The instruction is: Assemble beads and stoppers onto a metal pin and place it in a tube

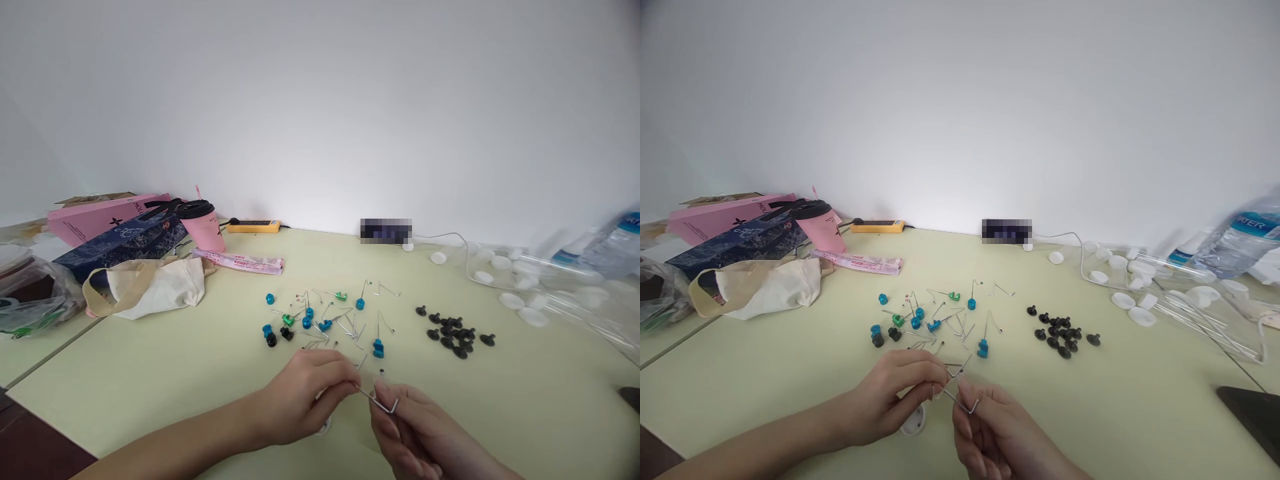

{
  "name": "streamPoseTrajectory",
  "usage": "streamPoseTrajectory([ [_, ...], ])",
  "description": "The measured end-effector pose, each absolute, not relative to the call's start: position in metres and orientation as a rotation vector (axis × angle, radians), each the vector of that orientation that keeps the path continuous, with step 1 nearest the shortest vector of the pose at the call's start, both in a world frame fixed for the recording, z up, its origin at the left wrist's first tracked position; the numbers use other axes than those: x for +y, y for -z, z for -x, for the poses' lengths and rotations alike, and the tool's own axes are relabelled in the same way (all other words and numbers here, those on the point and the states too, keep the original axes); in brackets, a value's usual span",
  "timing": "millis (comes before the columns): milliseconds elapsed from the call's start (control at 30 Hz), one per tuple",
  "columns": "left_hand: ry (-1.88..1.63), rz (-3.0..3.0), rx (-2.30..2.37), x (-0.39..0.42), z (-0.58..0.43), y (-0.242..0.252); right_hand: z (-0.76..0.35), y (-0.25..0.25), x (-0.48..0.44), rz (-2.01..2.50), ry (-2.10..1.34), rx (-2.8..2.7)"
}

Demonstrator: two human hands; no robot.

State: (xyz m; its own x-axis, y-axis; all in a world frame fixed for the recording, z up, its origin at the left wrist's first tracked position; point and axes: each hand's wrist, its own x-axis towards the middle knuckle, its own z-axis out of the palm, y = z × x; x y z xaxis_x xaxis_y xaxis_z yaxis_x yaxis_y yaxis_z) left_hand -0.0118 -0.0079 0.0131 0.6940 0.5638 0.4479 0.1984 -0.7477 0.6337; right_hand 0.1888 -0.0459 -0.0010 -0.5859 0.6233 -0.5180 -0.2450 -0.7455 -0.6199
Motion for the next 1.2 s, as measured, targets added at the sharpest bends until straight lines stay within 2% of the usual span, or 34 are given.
streamPoseTrajectory([
  [167, -0.896, -2.358, 0.592, -0.007, 0.012, -0.011, -0.191, -0.003, -0.047, 0.979, -2.336, -0.649],
  [233, -0.889, -2.325, 0.617, -0.006, 0.012, -0.012, -0.190, -0.005, -0.048, 1.018, -2.236, -0.727],
  [333, -0.801, -2.100, 0.747, -0.004, 0.010, -0.013, -0.191, -0.007, -0.049, 1.154, -1.888, -1.153],
  [433, -0.644, -1.692, 0.805, 0.002, 0.008, -0.009, -0.196, -0.003, -0.046, 1.209, -1.324, -1.692],
  [500, -0.606, -1.559, 0.798, 0.005, 0.007, -0.006, -0.199, 0.000, -0.044, 1.203, -1.145, -1.816],
  [567, -0.645, -1.641, 0.828, 0.006, 0.008, -0.006, -0.198, 0.004, -0.042, 1.196, -1.334, -1.710],
  [700, -0.781, -2.068, 0.872, 0.002, 0.009, -0.008, -0.188, 0.007, -0.044, 1.182, -1.949, -1.200],
  [800, -0.786, -2.197, 0.846, -0.001, 0.008, -0.009, -0.184, 0.010, -0.045, 1.230, -2.005, -1.166],
  [867, -0.752, -2.192, 0.886, -0.001, 0.007, -0.009, -0.188, 0.015, -0.044, 1.288, -1.759, -1.482],
  [967, -0.719, -2.141, 0.964, 0.001, 0.007, -0.010, -0.199, 0.025, -0.042, 1.308, -0.868, -2.102],
  [1033, -0.693, -2.090, 0.988, 0.003, 0.008, -0.009, -0.204, 0.030, -0.043, 1.252, -0.380, -2.328],
  [1100, -0.658, -1.978, 0.981, 0.005, 0.008, -0.007, -0.206, 0.032, -0.043, 1.222, -0.200, -2.422],
  [1200, -0.630, -1.707, 0.911, 0.007, 0.007, -0.002, -0.203, 0.025, -0.044, 1.243, -0.398, -2.349],
])
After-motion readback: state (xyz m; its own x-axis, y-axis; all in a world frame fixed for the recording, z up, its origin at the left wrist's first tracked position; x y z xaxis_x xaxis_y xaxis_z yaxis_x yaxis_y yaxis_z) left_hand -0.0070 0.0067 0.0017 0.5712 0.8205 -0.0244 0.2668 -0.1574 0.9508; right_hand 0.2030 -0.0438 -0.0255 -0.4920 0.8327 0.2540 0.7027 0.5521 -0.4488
